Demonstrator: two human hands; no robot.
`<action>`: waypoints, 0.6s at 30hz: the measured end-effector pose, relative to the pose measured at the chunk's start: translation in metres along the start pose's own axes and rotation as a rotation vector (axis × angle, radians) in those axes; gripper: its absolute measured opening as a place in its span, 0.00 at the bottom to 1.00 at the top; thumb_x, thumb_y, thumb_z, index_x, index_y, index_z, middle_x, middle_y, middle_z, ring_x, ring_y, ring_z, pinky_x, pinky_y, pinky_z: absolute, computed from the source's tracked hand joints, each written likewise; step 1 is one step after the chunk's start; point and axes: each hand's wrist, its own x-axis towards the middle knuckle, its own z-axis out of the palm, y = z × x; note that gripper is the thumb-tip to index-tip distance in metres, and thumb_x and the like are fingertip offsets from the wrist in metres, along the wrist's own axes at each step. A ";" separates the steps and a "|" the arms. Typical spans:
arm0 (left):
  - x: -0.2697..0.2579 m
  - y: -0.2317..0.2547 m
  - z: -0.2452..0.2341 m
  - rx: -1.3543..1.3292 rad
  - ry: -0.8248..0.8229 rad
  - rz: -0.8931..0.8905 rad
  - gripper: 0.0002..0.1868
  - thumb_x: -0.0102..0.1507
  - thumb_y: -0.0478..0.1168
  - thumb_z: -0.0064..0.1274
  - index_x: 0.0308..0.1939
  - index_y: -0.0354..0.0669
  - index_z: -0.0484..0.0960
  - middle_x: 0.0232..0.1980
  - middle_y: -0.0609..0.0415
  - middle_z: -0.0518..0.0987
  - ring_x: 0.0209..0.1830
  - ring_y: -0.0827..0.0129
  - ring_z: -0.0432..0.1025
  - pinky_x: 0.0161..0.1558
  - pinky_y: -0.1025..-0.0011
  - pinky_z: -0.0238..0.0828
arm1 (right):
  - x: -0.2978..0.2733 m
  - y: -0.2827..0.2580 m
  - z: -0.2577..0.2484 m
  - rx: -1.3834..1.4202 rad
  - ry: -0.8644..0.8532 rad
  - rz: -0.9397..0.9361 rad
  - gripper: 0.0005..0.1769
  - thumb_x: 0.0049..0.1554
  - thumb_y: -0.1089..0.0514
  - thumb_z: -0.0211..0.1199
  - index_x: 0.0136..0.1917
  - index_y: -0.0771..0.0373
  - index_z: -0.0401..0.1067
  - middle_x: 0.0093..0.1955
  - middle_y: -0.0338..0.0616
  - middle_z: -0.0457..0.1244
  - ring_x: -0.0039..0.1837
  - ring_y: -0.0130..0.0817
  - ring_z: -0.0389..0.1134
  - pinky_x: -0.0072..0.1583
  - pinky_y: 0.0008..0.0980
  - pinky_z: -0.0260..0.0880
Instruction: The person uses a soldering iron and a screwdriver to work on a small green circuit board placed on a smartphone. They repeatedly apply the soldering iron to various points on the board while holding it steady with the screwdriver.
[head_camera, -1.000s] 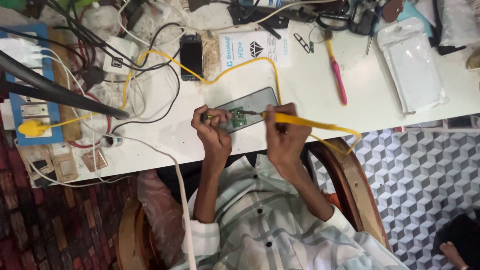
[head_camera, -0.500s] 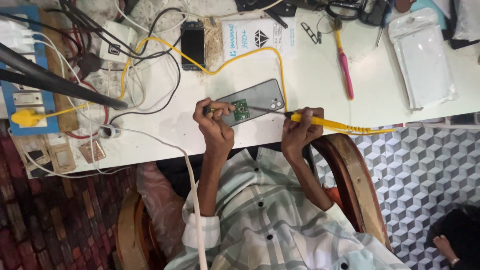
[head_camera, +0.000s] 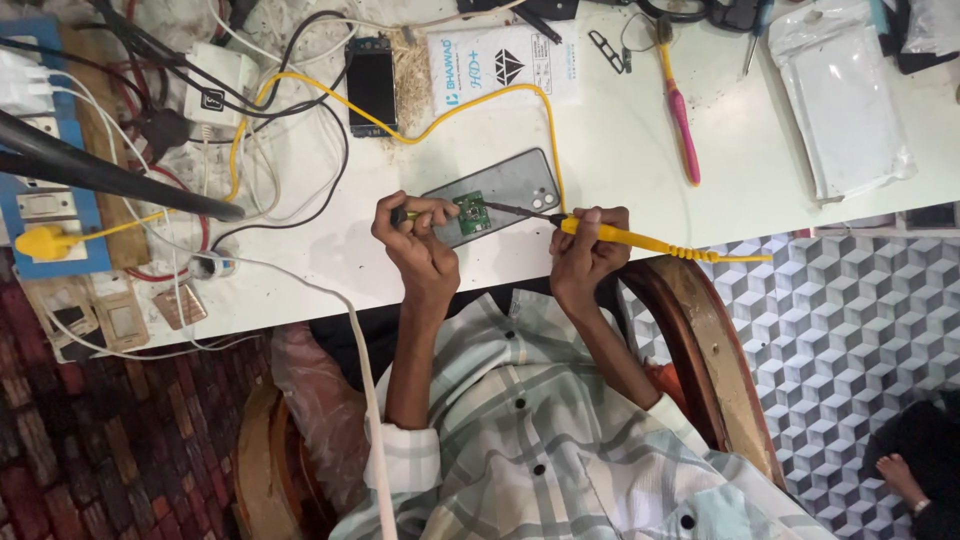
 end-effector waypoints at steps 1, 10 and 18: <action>0.001 0.000 0.000 0.003 0.009 0.005 0.20 0.73 0.24 0.27 0.68 0.40 0.50 0.41 0.47 0.70 0.41 0.65 0.70 0.53 0.66 0.69 | 0.000 0.000 0.001 0.008 0.002 -0.003 0.13 0.71 0.57 0.51 0.47 0.67 0.60 0.31 0.41 0.56 0.27 0.22 0.54 0.32 0.26 0.60; 0.003 0.005 -0.002 -0.004 -0.008 0.003 0.23 0.70 0.22 0.26 0.68 0.40 0.49 0.43 0.46 0.73 0.41 0.66 0.67 0.53 0.68 0.67 | -0.001 0.000 -0.003 -0.074 -0.004 -0.015 0.14 0.72 0.57 0.50 0.46 0.66 0.59 0.30 0.38 0.56 0.26 0.20 0.54 0.29 0.24 0.57; 0.005 0.007 -0.002 0.005 0.001 -0.008 0.26 0.68 0.17 0.27 0.68 0.40 0.50 0.43 0.46 0.72 0.41 0.66 0.67 0.54 0.68 0.67 | 0.006 -0.013 -0.001 -0.207 -0.143 -0.125 0.13 0.72 0.58 0.50 0.46 0.66 0.58 0.29 0.36 0.57 0.28 0.20 0.56 0.32 0.22 0.55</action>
